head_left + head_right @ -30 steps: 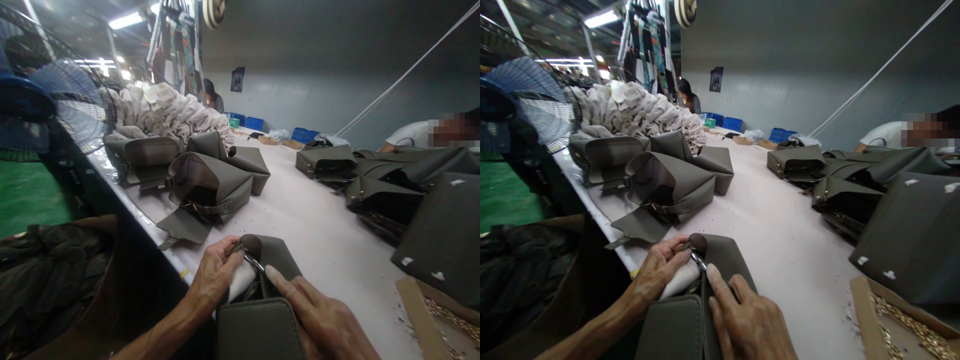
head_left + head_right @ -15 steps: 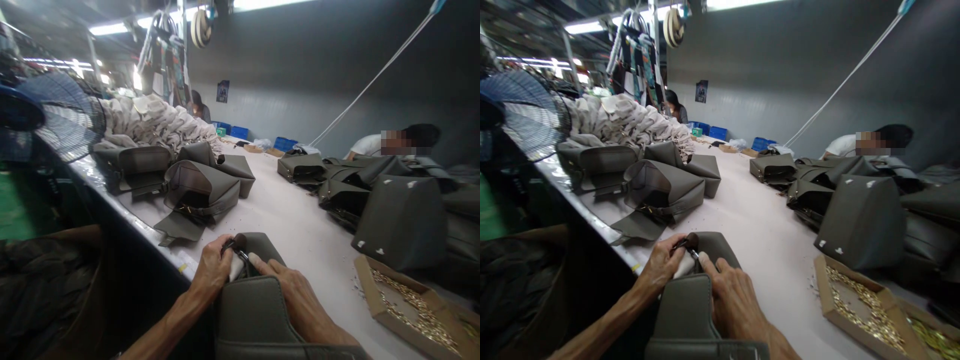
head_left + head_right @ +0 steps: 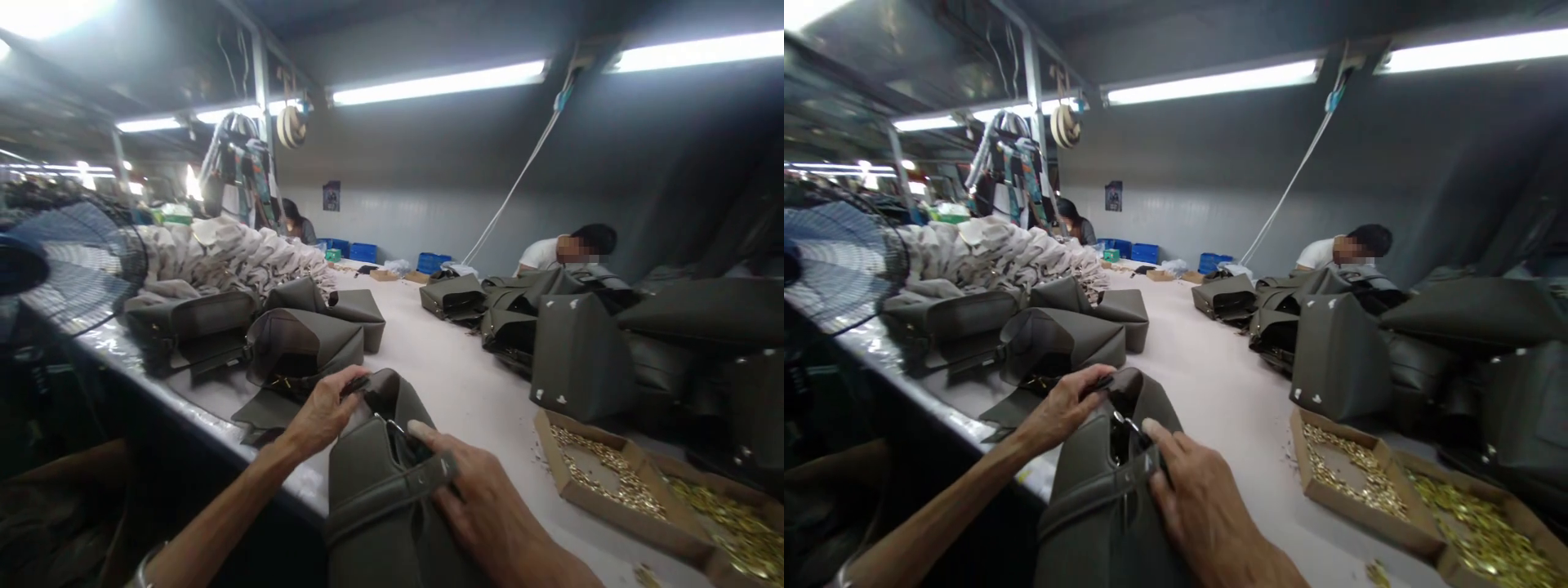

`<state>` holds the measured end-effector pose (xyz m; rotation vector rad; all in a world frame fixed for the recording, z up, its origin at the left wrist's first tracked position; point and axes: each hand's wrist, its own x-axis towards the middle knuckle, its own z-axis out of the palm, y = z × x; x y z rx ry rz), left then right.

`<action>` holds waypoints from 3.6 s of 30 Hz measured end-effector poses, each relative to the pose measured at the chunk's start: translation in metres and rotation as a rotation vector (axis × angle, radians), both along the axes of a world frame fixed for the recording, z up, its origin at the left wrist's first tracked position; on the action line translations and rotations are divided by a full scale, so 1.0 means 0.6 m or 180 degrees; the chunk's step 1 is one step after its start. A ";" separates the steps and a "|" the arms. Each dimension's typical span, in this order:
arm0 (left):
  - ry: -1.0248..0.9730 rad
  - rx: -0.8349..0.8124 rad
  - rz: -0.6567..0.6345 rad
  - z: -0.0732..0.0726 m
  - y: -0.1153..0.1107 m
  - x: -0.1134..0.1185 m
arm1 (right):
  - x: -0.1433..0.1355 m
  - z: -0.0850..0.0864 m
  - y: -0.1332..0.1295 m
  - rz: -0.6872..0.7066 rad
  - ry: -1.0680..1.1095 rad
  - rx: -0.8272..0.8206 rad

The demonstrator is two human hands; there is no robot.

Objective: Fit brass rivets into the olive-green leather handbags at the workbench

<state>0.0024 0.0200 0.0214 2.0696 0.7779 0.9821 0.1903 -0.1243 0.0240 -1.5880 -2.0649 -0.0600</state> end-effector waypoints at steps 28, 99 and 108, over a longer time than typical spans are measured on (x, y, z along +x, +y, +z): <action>0.1769 0.3253 -0.1272 0.077 -0.054 0.147 | 0.101 0.003 -0.032 -0.0791 0.1794 0.0134; -0.2596 -0.3567 0.0182 -0.021 -0.179 0.053 | -0.048 -0.132 0.005 -0.0703 0.0160 0.1290; -0.2911 -0.3547 0.0329 -0.028 -0.172 0.086 | 0.002 -0.085 -0.022 0.0142 0.0946 0.0342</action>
